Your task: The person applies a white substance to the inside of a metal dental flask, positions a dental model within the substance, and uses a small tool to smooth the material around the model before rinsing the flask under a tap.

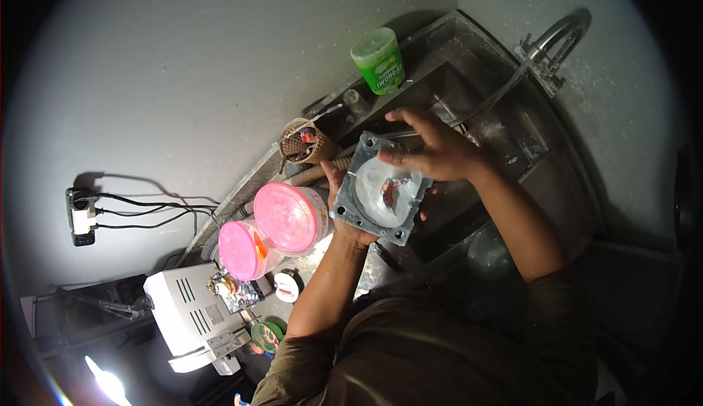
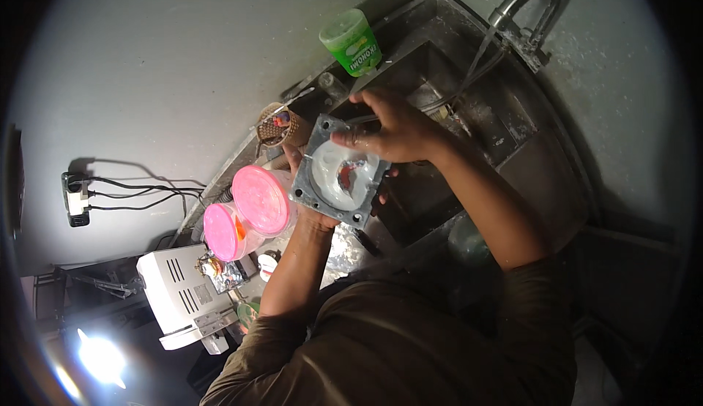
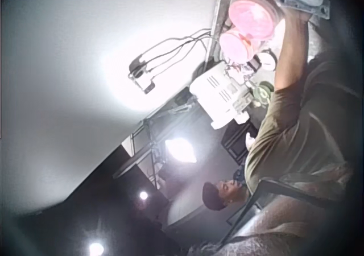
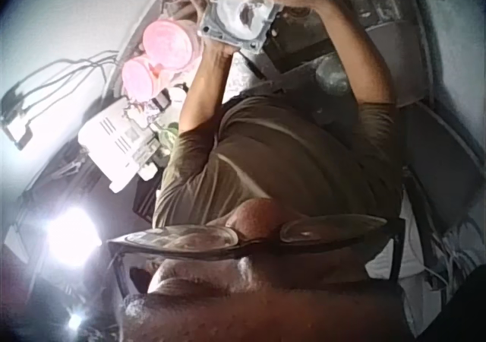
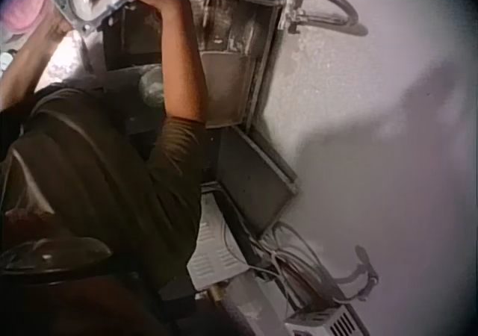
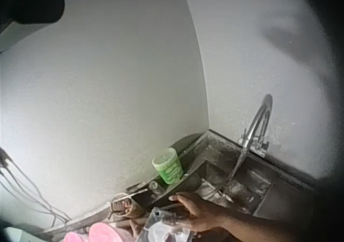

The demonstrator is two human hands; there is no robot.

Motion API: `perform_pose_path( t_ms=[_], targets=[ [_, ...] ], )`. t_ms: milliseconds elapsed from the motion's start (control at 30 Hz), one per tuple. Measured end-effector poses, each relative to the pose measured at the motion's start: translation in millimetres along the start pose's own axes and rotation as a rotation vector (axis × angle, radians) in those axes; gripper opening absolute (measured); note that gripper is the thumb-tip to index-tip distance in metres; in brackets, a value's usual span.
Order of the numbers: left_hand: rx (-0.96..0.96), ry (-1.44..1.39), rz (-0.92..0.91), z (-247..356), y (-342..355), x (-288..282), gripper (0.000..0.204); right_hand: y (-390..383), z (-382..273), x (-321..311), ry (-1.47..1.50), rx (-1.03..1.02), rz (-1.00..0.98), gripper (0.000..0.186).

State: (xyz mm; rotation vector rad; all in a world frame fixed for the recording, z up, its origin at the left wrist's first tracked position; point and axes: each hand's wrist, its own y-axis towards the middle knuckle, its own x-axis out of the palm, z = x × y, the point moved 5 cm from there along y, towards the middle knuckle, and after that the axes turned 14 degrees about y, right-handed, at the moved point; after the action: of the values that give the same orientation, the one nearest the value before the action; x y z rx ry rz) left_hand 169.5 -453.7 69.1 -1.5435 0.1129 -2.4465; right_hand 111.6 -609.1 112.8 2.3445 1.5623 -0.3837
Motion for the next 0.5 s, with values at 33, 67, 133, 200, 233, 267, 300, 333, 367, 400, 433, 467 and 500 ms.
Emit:
perform_pose_path(
  t_ms=[33,67,133,200,233,267,300,333,367,400,433,467,500],
  targets=[
    [0.011,0.006,0.001,1.1,0.3,-2.2,0.108,0.8,-1.2,0.9,0.002,-0.012,-0.004,0.065],
    [-0.002,0.004,-0.102,1.5,-0.4,-2.3,0.109,0.5,9.9,5.3,0.241,0.171,-0.076,0.074],
    [0.001,0.005,-0.118,4.7,-4.1,-1.5,0.109,-9.6,32.3,17.5,0.604,0.256,-0.177,0.072],
    [0.060,-0.074,-0.073,15.7,-15.2,-6.2,0.109,-28.5,31.8,17.7,0.663,0.298,-0.293,0.065],
    [0.083,-0.157,-0.048,19.4,-18.1,-6.0,0.108,-39.1,35.8,11.6,0.717,0.354,-0.371,0.059],
    [0.097,-0.041,0.029,22.3,-18.6,-4.1,0.107,-43.7,51.6,-2.6,0.870,0.305,-0.335,0.054],
    [0.097,-0.047,0.025,23.2,-16.9,-4.3,0.107,-51.8,72.4,-26.4,1.013,0.264,-0.277,0.049],
    [0.081,-0.075,0.039,22.0,-14.7,-6.3,0.106,-59.1,108.3,-61.5,1.294,0.279,-0.152,0.044],
    [0.074,-0.097,0.067,21.3,-16.1,-11.5,0.105,-60.6,135.9,-80.4,1.582,0.291,-0.030,0.039],
    [0.112,-0.061,0.078,27.1,-20.4,-17.1,0.104,-58.8,138.0,-92.7,1.575,0.254,0.324,0.037],
    [0.119,-0.063,0.078,28.5,-23.1,-16.7,0.104,-68.0,135.2,-108.7,1.526,0.209,0.688,0.035],
    [0.133,-0.068,0.127,29.9,-24.9,-17.5,0.103,-70.1,130.7,-105.2,1.602,0.185,0.604,0.036],
    [0.145,-0.072,0.174,30.7,-25.8,-17.4,0.103,-72.9,130.4,-98.3,1.599,0.183,0.604,0.036]
  ],
)
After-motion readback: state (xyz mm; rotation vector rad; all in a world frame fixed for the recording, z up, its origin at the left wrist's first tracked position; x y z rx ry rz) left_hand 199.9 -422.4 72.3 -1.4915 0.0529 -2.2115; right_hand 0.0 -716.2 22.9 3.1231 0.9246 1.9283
